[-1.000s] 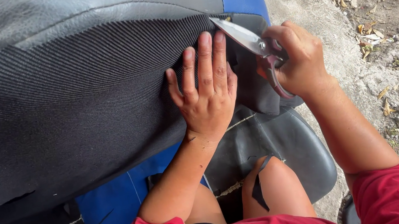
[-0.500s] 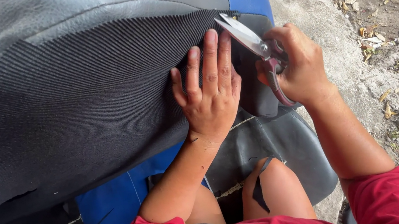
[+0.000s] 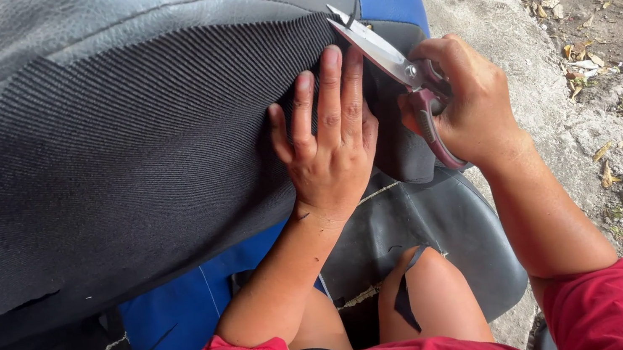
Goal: Trimming excess fabric and fitting a new cover onto a seat frame using scissors
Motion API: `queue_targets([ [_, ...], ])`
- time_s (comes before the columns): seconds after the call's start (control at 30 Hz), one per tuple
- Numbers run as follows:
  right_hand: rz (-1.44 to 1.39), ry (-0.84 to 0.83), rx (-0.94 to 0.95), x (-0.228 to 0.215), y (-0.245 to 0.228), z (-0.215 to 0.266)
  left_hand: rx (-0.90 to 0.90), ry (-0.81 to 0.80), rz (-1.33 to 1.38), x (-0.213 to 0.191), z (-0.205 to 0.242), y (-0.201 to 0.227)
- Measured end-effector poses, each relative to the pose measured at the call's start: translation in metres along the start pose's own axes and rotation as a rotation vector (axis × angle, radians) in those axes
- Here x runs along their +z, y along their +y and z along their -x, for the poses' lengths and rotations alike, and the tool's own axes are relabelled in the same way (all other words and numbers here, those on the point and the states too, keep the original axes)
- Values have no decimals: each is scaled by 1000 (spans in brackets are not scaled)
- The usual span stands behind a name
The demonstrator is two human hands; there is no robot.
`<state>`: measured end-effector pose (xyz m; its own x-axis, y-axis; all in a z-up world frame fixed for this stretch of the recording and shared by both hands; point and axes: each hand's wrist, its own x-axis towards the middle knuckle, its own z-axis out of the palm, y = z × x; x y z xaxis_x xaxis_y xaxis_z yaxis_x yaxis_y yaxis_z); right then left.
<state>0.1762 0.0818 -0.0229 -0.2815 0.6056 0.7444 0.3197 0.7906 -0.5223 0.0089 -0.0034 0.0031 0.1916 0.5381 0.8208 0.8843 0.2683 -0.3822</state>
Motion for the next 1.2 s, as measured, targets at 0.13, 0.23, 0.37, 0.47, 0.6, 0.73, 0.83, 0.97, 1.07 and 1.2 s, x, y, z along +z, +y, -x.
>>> queue_targets([
  [0.13,53,-2,-7,-1,5,9,-10,32,-7,0,0,-2],
  [0.23,54,1,-1,7,16,16,-3,-4,-8,-3,0,-2],
  [0.37,20,14,-35,9,17,12,-7,7,-36,-5,-2,2],
  [0.47,-43,3,-21,10,19,12,-12,4,-45,-6,-4,1],
  [0.6,-42,-24,21,14,22,15,-16,-5,-58,-6,-3,0],
  [0.73,-51,-22,3,8,16,10,-13,-20,-60,-7,-3,2],
  [0.83,-30,-22,-15,7,13,7,-24,-27,-53,-8,-4,2],
  [0.97,-26,1,-44,7,10,3,-23,-20,-59,-8,-4,2],
  [1.07,-22,10,-50,9,12,4,-24,-23,-59,-7,-3,2],
  [1.2,-62,20,-57,13,16,6,-20,-15,-42,-8,-3,-1],
])
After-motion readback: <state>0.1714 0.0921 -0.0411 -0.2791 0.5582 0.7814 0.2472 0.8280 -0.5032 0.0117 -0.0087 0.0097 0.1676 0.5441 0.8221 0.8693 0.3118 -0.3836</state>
